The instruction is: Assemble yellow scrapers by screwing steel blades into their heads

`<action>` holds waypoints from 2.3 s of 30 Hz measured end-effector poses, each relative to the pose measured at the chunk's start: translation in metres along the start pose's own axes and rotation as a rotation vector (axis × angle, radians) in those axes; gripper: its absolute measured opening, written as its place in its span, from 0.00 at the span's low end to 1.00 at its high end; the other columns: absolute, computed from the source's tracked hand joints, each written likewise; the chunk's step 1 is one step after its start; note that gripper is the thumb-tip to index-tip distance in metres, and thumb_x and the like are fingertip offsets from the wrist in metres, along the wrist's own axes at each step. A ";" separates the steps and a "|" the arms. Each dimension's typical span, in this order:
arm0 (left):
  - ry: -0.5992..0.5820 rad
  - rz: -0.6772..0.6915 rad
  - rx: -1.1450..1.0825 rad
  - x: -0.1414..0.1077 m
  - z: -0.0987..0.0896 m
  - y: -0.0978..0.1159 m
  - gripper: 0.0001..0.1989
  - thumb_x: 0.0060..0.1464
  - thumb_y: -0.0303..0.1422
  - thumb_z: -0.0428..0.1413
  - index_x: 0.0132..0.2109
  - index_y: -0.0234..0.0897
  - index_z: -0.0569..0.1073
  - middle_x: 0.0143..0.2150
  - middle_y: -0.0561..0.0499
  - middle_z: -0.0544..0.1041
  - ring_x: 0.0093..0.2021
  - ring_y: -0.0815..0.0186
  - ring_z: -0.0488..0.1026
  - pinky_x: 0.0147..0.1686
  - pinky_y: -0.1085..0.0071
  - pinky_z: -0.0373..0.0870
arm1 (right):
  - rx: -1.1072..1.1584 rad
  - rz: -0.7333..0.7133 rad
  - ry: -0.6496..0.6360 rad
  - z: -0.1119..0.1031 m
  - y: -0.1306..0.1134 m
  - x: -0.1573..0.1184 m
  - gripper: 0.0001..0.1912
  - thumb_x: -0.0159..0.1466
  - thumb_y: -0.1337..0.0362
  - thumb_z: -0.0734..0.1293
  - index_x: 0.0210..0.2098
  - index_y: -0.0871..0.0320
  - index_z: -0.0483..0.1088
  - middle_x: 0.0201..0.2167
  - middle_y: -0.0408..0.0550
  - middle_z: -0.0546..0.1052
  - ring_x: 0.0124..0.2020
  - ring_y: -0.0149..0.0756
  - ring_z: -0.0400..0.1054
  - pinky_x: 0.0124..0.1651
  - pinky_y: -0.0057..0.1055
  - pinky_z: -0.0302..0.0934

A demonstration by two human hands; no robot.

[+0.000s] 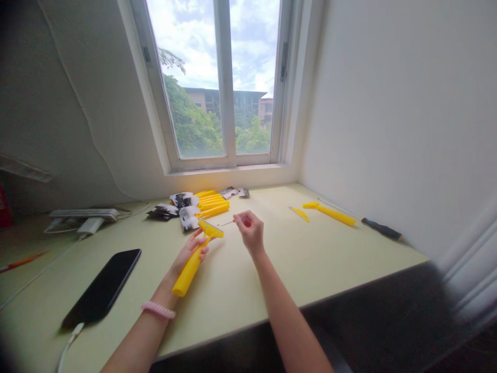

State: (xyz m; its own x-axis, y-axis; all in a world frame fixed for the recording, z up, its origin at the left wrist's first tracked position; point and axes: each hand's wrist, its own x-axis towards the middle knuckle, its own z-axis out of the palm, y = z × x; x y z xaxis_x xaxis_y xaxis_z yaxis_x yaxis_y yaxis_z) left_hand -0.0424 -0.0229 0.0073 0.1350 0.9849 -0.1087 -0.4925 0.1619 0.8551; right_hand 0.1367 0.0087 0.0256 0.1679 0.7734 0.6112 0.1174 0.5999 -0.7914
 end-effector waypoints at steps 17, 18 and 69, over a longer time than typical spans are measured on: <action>0.005 -0.008 0.134 -0.003 0.007 0.000 0.25 0.45 0.25 0.52 0.52 0.39 0.55 0.34 0.48 0.72 0.17 0.77 0.62 0.16 0.80 0.57 | -0.053 -0.048 -0.089 0.004 -0.005 -0.006 0.13 0.61 0.55 0.57 0.30 0.58 0.65 0.24 0.45 0.69 0.25 0.32 0.60 0.25 0.27 0.51; 0.004 -0.009 0.136 -0.003 0.007 0.000 0.25 0.45 0.25 0.52 0.52 0.40 0.55 0.34 0.48 0.72 0.17 0.77 0.62 0.16 0.80 0.57 | -0.053 -0.055 -0.095 0.005 -0.004 -0.006 0.13 0.61 0.56 0.57 0.30 0.58 0.66 0.24 0.45 0.68 0.25 0.31 0.59 0.26 0.27 0.51; 0.055 0.012 0.234 -0.005 0.008 -0.001 0.25 0.45 0.25 0.52 0.51 0.37 0.57 0.30 0.49 0.71 0.17 0.75 0.63 0.15 0.79 0.58 | -0.280 -0.109 -0.074 0.002 0.001 -0.008 0.06 0.62 0.60 0.53 0.33 0.55 0.56 0.24 0.41 0.66 0.25 0.32 0.62 0.29 0.27 0.54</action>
State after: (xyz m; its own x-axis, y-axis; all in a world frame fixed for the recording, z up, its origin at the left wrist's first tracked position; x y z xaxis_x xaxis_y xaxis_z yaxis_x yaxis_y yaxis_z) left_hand -0.0357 -0.0284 0.0111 0.0803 0.9895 -0.1198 -0.2804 0.1377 0.9499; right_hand 0.1337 0.0037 0.0196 0.0686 0.7263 0.6839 0.3978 0.6087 -0.6864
